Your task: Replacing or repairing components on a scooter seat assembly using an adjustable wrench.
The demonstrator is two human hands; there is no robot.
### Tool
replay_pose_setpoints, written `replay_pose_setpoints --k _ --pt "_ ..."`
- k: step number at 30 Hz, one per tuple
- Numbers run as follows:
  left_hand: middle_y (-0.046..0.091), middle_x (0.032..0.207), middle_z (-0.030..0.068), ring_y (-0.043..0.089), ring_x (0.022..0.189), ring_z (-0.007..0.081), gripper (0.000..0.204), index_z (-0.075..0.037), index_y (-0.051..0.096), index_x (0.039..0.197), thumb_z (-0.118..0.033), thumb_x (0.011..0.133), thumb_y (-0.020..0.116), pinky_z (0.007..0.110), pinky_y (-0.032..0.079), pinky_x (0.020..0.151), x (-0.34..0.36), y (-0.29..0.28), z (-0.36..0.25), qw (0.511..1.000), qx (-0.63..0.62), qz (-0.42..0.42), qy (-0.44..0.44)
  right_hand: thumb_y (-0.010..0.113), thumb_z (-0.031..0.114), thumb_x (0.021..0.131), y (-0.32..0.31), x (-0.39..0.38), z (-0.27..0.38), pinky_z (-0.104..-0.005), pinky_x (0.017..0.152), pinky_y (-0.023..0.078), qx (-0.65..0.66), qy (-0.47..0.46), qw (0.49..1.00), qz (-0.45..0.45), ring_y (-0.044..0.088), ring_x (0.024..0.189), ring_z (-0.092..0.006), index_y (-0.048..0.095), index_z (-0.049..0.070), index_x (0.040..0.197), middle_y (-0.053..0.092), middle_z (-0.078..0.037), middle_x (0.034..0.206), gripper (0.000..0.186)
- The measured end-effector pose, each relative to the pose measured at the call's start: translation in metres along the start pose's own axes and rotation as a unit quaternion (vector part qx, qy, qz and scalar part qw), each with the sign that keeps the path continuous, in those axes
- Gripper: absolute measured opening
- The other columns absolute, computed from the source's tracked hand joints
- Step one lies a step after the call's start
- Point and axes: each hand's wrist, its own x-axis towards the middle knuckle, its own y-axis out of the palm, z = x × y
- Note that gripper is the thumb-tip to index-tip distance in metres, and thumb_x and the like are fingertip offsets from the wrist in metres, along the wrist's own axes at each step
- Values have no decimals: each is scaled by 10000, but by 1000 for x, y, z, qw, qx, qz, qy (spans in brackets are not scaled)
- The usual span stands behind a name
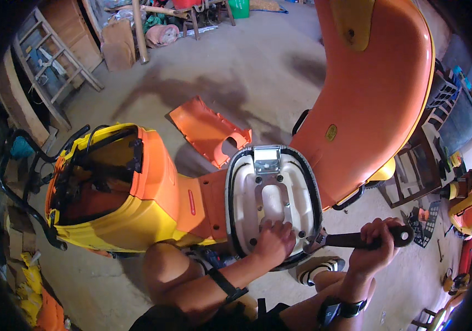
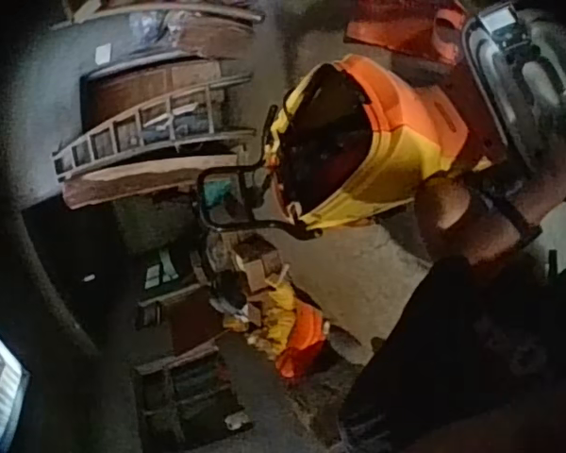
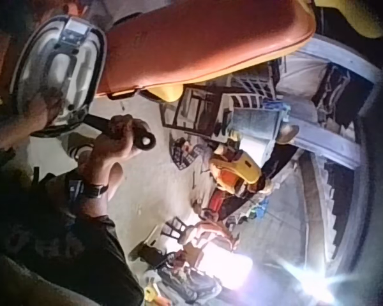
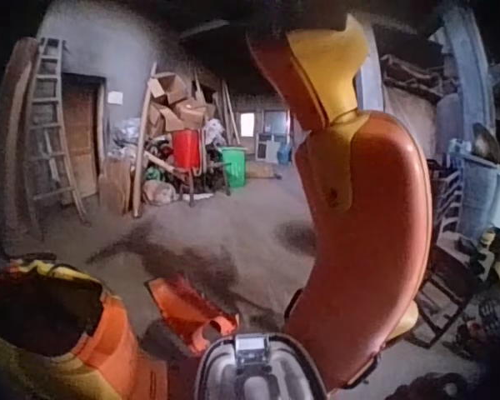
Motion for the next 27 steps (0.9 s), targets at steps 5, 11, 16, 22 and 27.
replay_pose_setpoints --k 5,11,16,22,27 --pt "635 1069 140 602 924 300 224 -28 675 927 -159 754 622 476 463 802 5 -4 -5 1000 -6 15 -7 551 44 874 -6 0 1 -243 514 326 12 3 999 39 382 560 -98 522 52 1013 425 -20 729 143" --pt "640 1036 128 613 912 286 222 -53 692 917 -196 760 626 475 463 793 4 -3 0 999 11 28 -11 546 5 821 -6 0 7 -256 495 342 17 7 1000 12 408 543 -117 516 34 971 432 -48 720 155" --pt "644 943 90 627 907 268 172 -86 714 845 -206 736 658 460 466 806 11 -10 -2 998 30 59 -21 546 43 848 -6 -3 7 -247 505 327 -15 -6 1000 3 356 543 -99 522 54 1000 425 -33 702 154" --pt "644 957 70 632 933 252 193 -99 725 876 -188 717 659 436 469 853 14 -12 -6 990 39 128 -38 556 -20 796 -10 -5 12 -270 499 374 15 16 1000 2 433 557 -130 514 27 988 460 -73 787 201" --pt "651 950 69 646 904 256 241 -86 716 946 -186 736 653 443 480 837 17 -14 -9 988 43 144 -36 550 -22 793 -11 -5 17 -266 503 373 37 9 999 15 439 563 -135 515 31 992 471 -78 789 210"
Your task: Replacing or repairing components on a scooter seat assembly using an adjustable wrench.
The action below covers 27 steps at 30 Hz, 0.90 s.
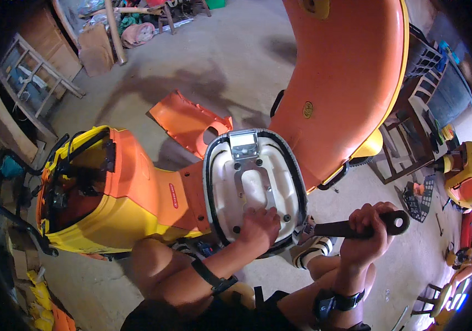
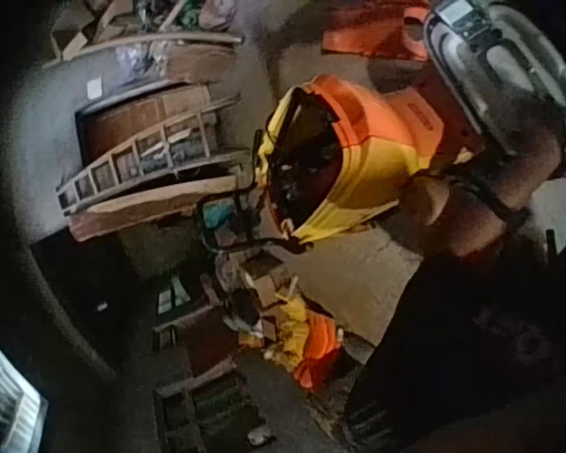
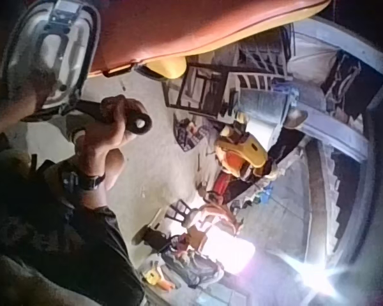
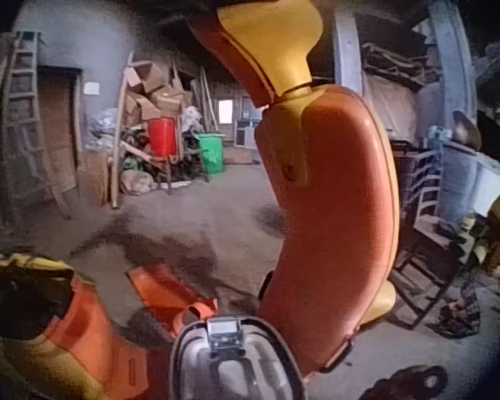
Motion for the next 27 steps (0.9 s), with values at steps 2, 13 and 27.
replay_pose_setpoints --k 2,13,27 --pt "659 958 79 652 894 265 253 -75 711 973 -189 754 652 451 487 822 1 -2 0 999 -23 -19 12 549 -24 791 2 2 2 -264 507 374 -11 -6 1000 -2 445 568 -138 517 31 992 483 -81 797 211" --pt "633 1168 101 612 1082 282 403 -111 650 1174 -339 842 660 455 472 917 -7 -8 13 1000 -5 26 -7 531 -45 828 20 -10 -5 -268 524 381 -55 21 998 32 415 548 -118 531 38 1006 472 -63 803 197" --pt "608 1208 205 595 1122 370 770 -6 460 1373 -336 750 770 484 462 937 -22 -24 17 995 -87 53 13 616 57 777 20 -10 -22 -284 517 402 -21 72 996 48 484 548 -164 572 -11 1010 539 -101 729 248"
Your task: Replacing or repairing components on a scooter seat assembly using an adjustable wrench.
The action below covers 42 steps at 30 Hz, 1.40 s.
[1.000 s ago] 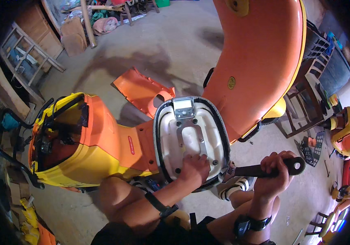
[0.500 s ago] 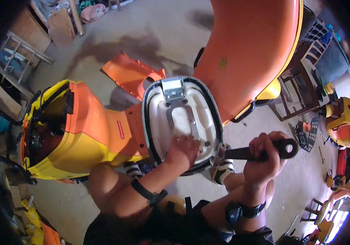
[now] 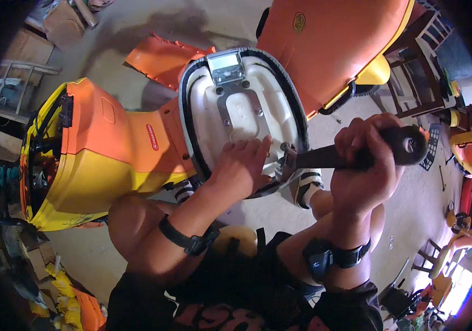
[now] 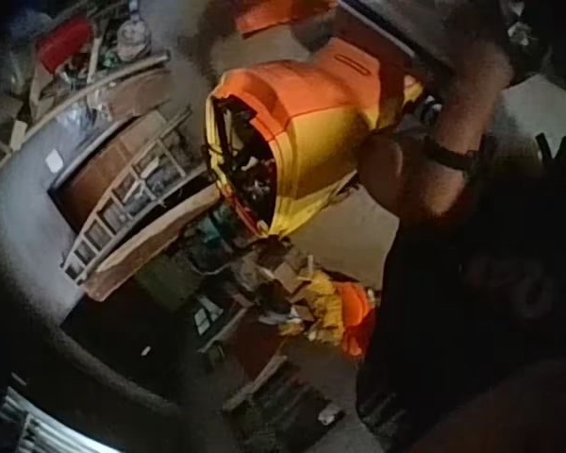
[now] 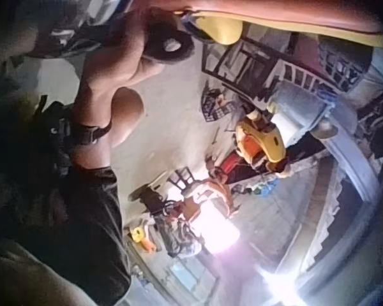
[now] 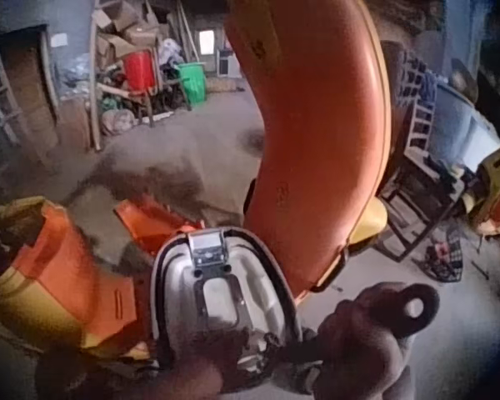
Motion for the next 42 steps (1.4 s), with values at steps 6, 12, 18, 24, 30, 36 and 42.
replay_pose_setpoints --k 6,12,18,24,30,36,42 --pt "602 1204 210 593 1119 376 783 3 461 1364 -354 747 785 482 466 925 2 4 -6 999 1 -47 20 625 103 781 -5 1 0 -282 502 388 -10 2 1000 11 453 497 -160 575 -14 990 515 -98 650 244" --pt "565 1299 207 567 1182 385 800 -15 486 1352 -400 728 806 487 450 985 2 -1 -1 1000 -3 14 23 600 115 810 -11 -2 5 -291 515 380 12 11 1000 9 459 545 -161 550 7 1015 501 -93 671 237" --pt "529 1356 201 536 1233 388 763 -31 506 1340 -376 731 810 484 422 1040 6 -11 -6 999 20 14 39 581 117 837 -22 12 19 -291 531 374 78 3 996 51 460 585 -160 536 7 1011 487 -86 686 211" --pt "632 1139 145 621 1060 320 569 -23 585 1218 -274 757 806 413 518 903 -8 -106 -47 983 -115 51 131 520 96 907 -7 4 15 -298 567 348 -11 1 999 53 393 589 -138 515 41 991 430 -44 714 100" --pt "661 972 92 668 799 241 462 -18 644 1096 -236 734 831 348 579 702 -56 -144 -53 943 -280 172 55 522 167 942 -13 10 13 -284 551 351 20 8 997 76 392 593 -124 504 36 929 440 -27 717 132" --pt "663 981 95 670 805 238 463 -18 646 1097 -233 733 833 348 579 707 -98 -128 -37 937 -319 139 9 446 168 1003 -5 5 10 -305 598 324 -22 27 987 159 353 619 -129 450 73 842 402 -20 748 187" --pt "666 989 99 673 811 234 465 -17 647 1098 -230 731 836 347 580 712 -94 -126 -40 937 -322 121 52 463 147 973 -5 15 10 -306 599 338 -41 8 980 194 369 616 -133 458 68 853 414 -22 742 144"
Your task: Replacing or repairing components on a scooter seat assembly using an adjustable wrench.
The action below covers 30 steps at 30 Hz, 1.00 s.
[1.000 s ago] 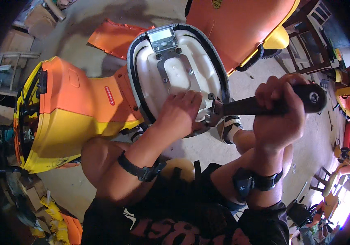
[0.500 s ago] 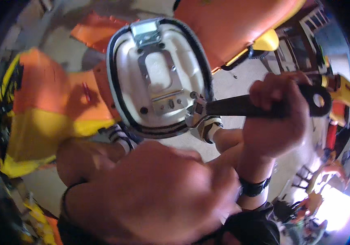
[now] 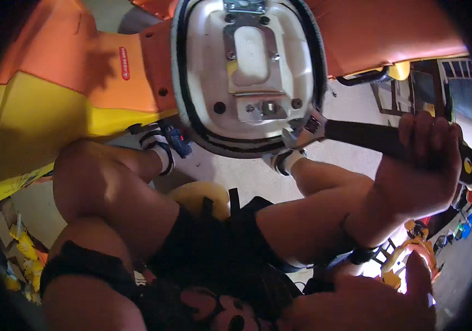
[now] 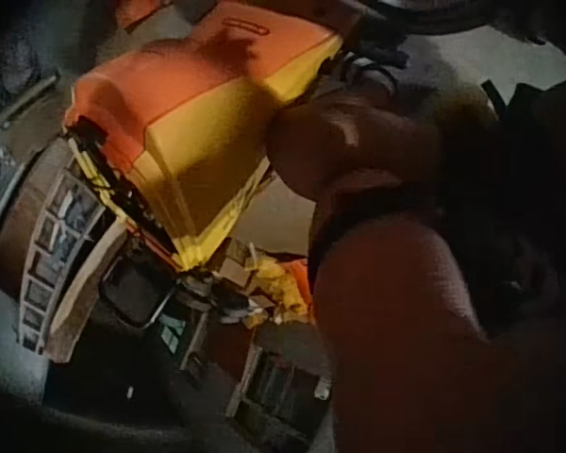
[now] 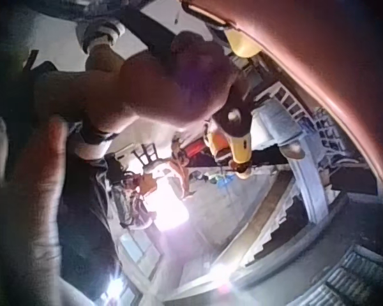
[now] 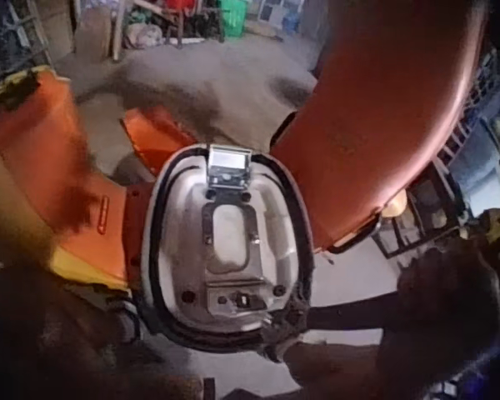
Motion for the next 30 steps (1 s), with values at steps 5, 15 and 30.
replay_pose_setpoints --k 5,15,30 --pt "668 996 101 676 816 231 466 -16 648 1099 -227 730 838 347 580 717 12 0 -10 998 11 -24 62 518 121 903 9 2 0 -311 576 370 8 -11 996 -86 426 595 -142 491 62 931 458 -35 731 71" --pt "672 1009 107 680 827 225 469 -15 650 1101 -222 728 842 346 581 725 20 -13 -26 984 62 -60 153 566 120 855 4 -5 5 -302 555 388 71 0 986 -151 440 563 -155 525 31 1013 477 -64 687 186" --pt "648 1200 198 640 1081 387 679 32 570 1282 -285 748 846 428 525 928 47 7 51 976 29 -202 70 556 146 910 2 3 12 -288 596 365 87 44 992 -84 408 600 -132 520 53 1047 463 -39 768 169"
